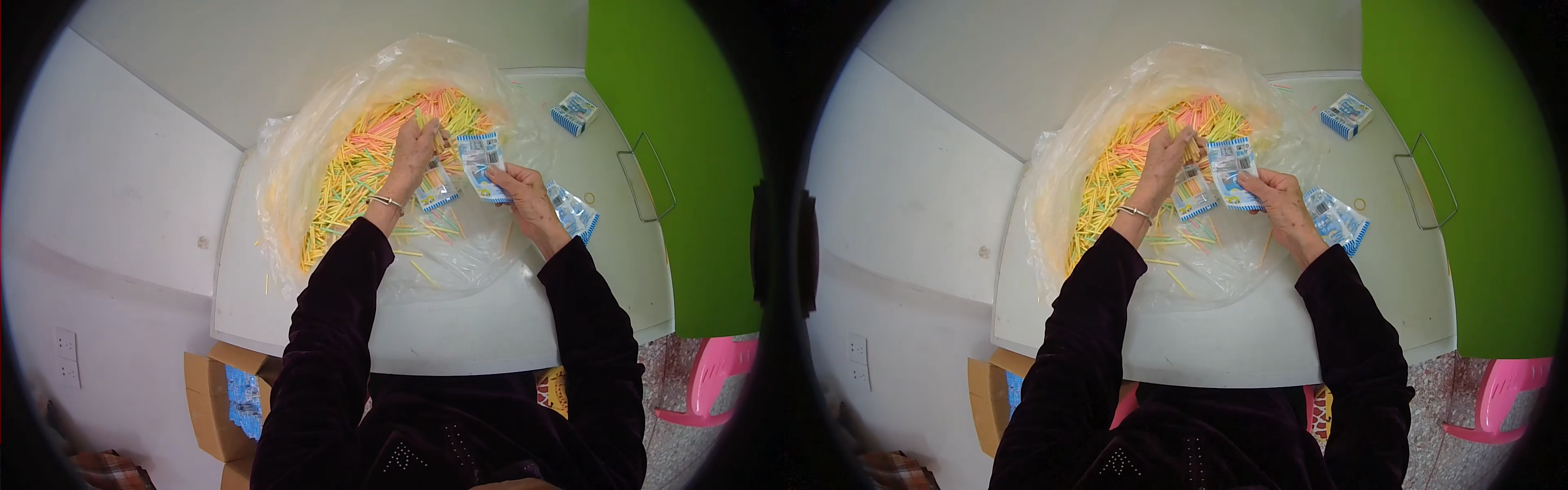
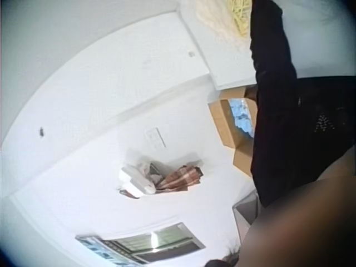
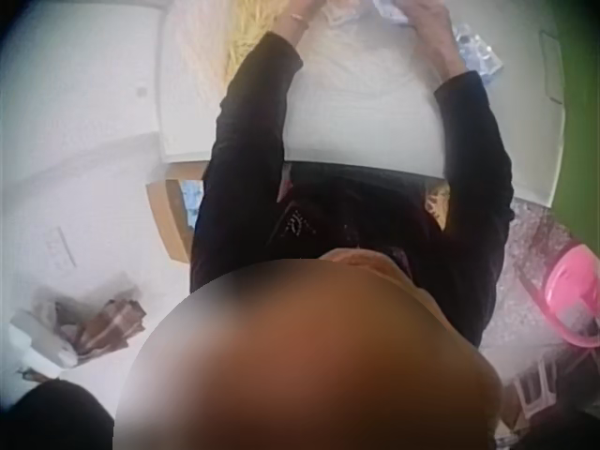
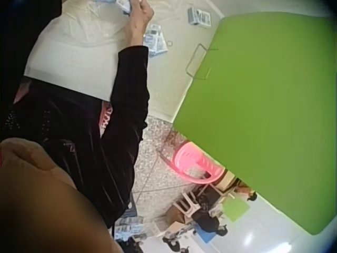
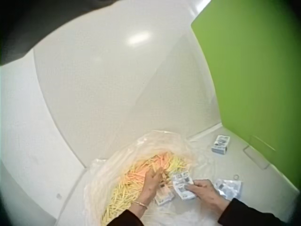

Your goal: Packing individual straws into small plastic bags at a workstation.

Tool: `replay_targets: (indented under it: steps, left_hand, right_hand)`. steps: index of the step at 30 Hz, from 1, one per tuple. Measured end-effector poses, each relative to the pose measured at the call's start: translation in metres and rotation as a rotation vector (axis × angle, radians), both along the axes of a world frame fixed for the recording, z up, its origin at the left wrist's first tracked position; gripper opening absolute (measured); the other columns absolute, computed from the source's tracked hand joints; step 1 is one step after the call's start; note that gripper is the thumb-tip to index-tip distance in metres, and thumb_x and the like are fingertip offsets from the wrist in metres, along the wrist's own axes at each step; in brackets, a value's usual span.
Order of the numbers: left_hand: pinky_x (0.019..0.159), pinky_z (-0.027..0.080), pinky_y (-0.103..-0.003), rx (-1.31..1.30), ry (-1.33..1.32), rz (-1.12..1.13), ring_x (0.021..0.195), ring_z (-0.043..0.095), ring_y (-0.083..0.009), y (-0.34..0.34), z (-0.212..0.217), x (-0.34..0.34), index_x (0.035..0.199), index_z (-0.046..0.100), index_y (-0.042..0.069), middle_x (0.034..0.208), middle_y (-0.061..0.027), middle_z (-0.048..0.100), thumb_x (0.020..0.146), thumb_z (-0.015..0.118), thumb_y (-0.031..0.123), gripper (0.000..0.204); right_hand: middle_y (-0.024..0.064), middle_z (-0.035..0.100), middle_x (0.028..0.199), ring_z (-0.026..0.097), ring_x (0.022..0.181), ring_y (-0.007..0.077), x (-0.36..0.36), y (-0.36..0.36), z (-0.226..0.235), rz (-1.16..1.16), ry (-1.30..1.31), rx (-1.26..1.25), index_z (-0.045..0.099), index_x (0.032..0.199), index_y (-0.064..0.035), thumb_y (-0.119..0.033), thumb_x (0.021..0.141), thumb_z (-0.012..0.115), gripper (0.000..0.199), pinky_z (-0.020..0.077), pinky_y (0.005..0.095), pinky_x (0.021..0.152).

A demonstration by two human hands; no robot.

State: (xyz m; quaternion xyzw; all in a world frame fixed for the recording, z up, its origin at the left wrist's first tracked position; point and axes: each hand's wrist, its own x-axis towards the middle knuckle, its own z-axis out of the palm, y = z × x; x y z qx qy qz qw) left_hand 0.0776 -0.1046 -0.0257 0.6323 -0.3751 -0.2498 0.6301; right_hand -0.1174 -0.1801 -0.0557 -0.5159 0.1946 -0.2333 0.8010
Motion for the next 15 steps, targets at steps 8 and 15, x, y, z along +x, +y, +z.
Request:
replay_targets:
  steps: [8, 15]
  left_hand:
    - [0.072, 0.054, -0.030, -0.122, 0.258, -0.160, 0.086, 0.065, -0.0208, 0.007, 0.026, -0.008, 0.092, 0.056, -0.001, 0.090, -0.0134, 0.064, 0.094, 0.050, 0.024, 0.026]
    - [0.072, 0.052, -0.028, -0.103, 0.275, -0.253, 0.081, 0.065, -0.0178, 0.019, 0.056, -0.047, 0.091, 0.060, -0.004, 0.086, -0.0118, 0.065, 0.094, 0.050, 0.030, 0.036]
  right_hand:
    - [-0.0003, 0.064, 0.077, 0.053, 0.066, 0.0017, -0.008, -0.001, -0.002, 0.050, 0.020, -0.078, 0.067, 0.087, 0.0003, -0.019, 0.086, 0.063, 0.020, 0.0408, 0.0182, 0.061]
    - [-0.0003, 0.064, 0.078, 0.055, 0.069, 0.0018, -0.017, -0.003, 0.004, 0.193, 0.061, -0.107, 0.067, 0.089, 0.0005, -0.019, 0.085, 0.064, 0.021, 0.0425, 0.0176, 0.063]
